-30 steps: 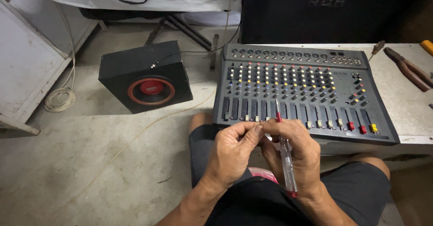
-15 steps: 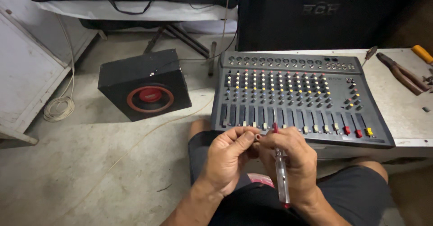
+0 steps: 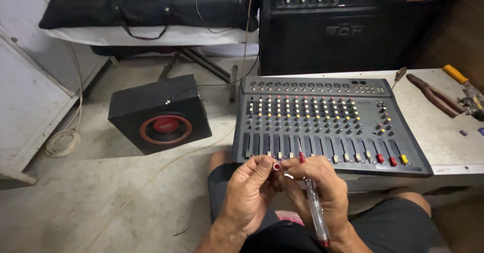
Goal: The person sits at a workbench in front of an audio mixing console and uses a screwdriver to work on it. They handle small knobs and fader caps, fitting them onto the mixer's controls and tightening or adjusting parts by hand.
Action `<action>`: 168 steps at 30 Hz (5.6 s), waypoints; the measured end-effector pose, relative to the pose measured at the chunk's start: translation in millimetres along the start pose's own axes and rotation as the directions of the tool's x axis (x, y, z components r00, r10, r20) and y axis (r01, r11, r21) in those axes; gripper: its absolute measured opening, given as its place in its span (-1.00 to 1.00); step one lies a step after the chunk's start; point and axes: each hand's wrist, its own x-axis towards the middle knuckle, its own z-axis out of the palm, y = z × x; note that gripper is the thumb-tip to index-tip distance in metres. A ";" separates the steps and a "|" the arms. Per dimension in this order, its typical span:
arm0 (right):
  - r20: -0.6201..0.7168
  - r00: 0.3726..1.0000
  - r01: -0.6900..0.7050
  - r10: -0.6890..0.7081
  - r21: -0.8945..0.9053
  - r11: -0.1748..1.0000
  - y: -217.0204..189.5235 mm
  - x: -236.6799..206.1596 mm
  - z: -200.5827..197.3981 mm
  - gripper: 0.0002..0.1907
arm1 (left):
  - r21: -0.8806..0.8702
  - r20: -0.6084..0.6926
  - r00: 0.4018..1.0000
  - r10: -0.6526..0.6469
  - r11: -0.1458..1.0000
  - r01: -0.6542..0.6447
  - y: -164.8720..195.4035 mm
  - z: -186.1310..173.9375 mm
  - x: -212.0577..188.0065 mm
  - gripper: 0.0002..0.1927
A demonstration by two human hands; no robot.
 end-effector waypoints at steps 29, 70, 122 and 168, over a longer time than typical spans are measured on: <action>-0.144 0.962 -0.240 0.232 -0.036 0.970 124.8 -12.9 -16.7 -0.70 | 0.114 -0.162 0.980 -0.116 0.984 0.136 -78.3 -36.4 109.5 -0.80; -0.113 0.788 -0.495 0.605 0.469 0.732 253.3 10.2 -48.9 -0.72 | 0.365 -0.149 0.979 0.137 0.928 -0.074 -108.2 -45.2 231.4 -0.71; 0.000 0.843 -0.503 0.538 0.354 0.788 260.0 26.0 -72.8 -0.85 | 0.551 -0.121 0.974 0.191 0.829 -0.094 -110.6 -17.8 239.1 -0.81; -0.150 0.847 -0.380 0.510 0.499 0.779 258.1 26.1 -59.8 -0.87 | -0.049 -0.274 0.961 -0.044 0.998 0.032 -116.8 3.6 233.7 -0.79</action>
